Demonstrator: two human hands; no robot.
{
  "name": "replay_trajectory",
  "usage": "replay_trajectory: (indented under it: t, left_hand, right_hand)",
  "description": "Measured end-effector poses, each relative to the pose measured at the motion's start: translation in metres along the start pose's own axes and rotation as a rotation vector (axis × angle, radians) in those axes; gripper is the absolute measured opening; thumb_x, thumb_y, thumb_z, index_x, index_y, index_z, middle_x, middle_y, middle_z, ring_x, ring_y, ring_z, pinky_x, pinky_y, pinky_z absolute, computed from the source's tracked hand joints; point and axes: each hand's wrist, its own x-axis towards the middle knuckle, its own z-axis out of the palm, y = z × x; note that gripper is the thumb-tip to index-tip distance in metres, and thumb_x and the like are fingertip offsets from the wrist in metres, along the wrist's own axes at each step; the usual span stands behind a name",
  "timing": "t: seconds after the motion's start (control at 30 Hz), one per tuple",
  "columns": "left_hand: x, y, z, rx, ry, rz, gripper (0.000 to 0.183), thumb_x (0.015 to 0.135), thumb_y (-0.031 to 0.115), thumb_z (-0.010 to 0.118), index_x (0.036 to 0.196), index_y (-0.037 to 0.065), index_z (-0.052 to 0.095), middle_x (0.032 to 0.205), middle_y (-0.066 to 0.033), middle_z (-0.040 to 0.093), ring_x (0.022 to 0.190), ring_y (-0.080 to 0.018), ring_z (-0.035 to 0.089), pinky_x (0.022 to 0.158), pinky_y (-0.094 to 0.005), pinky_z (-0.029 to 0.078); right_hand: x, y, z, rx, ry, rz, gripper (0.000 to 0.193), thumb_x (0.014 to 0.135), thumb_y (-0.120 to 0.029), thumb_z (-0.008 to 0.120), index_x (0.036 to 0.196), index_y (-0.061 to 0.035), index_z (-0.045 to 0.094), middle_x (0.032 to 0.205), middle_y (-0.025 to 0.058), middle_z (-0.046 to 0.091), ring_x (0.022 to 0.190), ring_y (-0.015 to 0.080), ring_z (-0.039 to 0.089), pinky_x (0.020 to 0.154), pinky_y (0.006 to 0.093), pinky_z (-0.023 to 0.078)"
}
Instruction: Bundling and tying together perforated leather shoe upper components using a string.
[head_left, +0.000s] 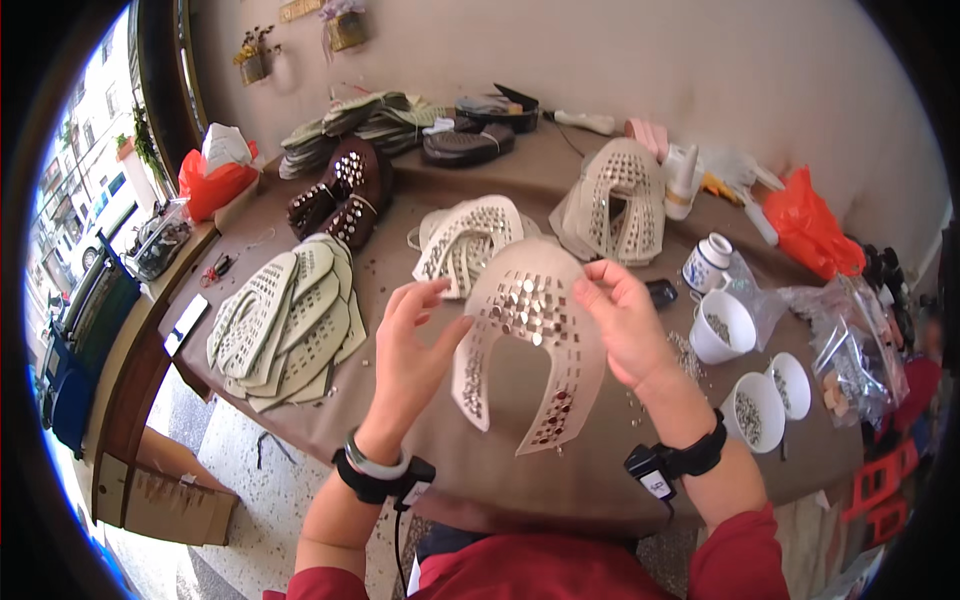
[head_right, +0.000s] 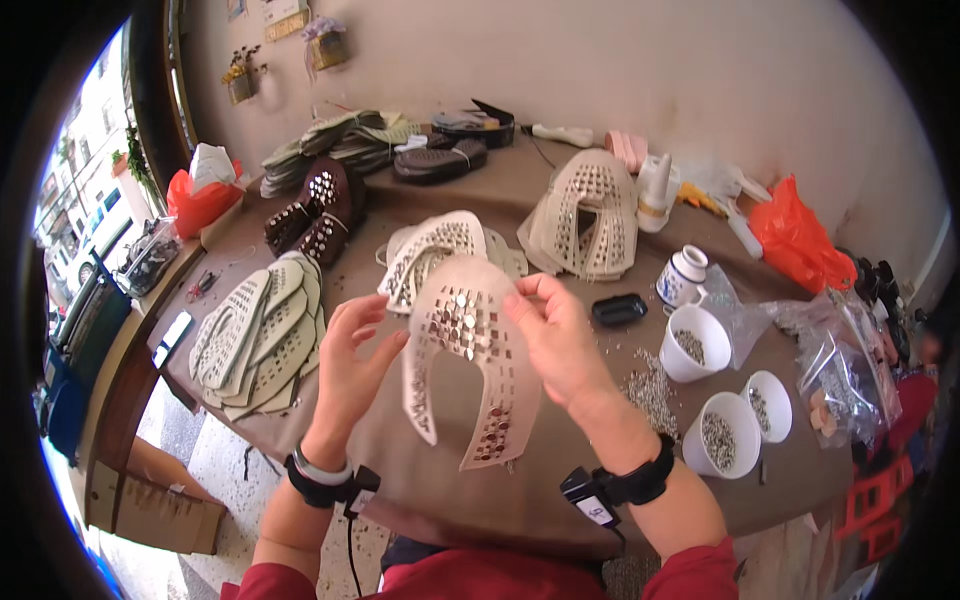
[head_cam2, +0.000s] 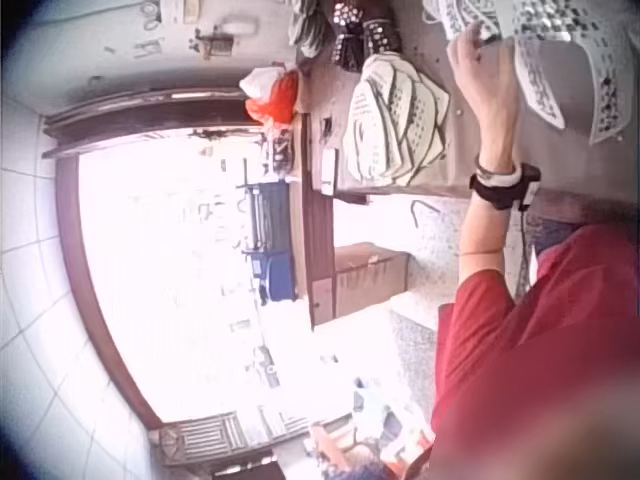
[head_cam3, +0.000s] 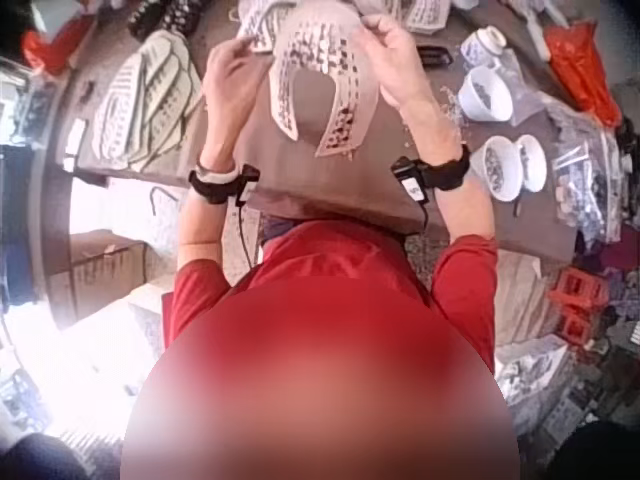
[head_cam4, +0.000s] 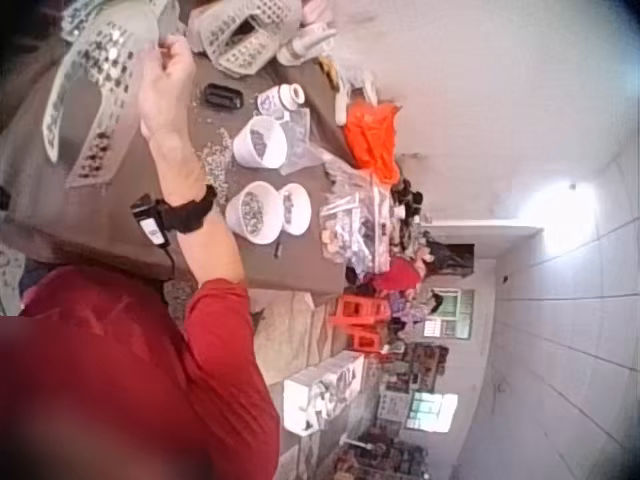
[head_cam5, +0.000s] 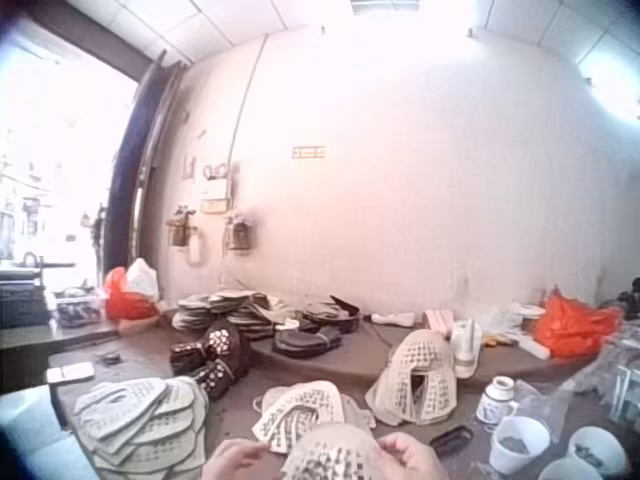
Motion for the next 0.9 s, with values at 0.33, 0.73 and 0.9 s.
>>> replay_trajectory:
  t: [0.33,0.73,0.9]
  left_hand:
    - [0.0,-0.005,0.005,-0.847,-0.246,-0.481,0.056,0.099,0.049,0.038,0.127,0.002,0.049,0.118,-0.0115,0.06,0.105,-0.0196,0.06,0.093,-0.0361,0.047]
    - [0.046,-0.038,0.014,-0.925,0.241,-0.422,0.054,0.097,0.049,0.045,0.113,-0.001,0.056,0.103,-0.0077,0.064,0.089,-0.0129,0.062,0.076,-0.0273,0.052]
    - [0.044,-0.058,0.002,-0.933,0.233,-0.383,0.061,0.096,0.052,0.045,0.121,-0.002,0.052,0.114,-0.0099,0.062,0.1,-0.0163,0.062,0.085,-0.0324,0.052]
  right_hand:
    - [0.036,0.018,0.079,-0.091,-0.247,-0.174,0.019,0.097,-0.019,0.057,0.105,-0.0016,0.055,0.096,0.0034,0.063,0.085,0.0065,0.058,0.074,0.0215,0.048]
    - [0.186,0.168,-0.042,-1.011,0.274,-0.012,0.042,0.075,-0.025,0.076,0.105,0.0,0.062,0.093,0.0134,0.067,0.081,0.0211,0.065,0.071,0.032,0.054]
    - [0.191,0.164,0.0,-1.05,0.514,-0.075,0.046,0.07,-0.024,0.08,0.105,-0.0005,0.063,0.094,0.0152,0.067,0.084,0.0238,0.066,0.076,0.0332,0.052]
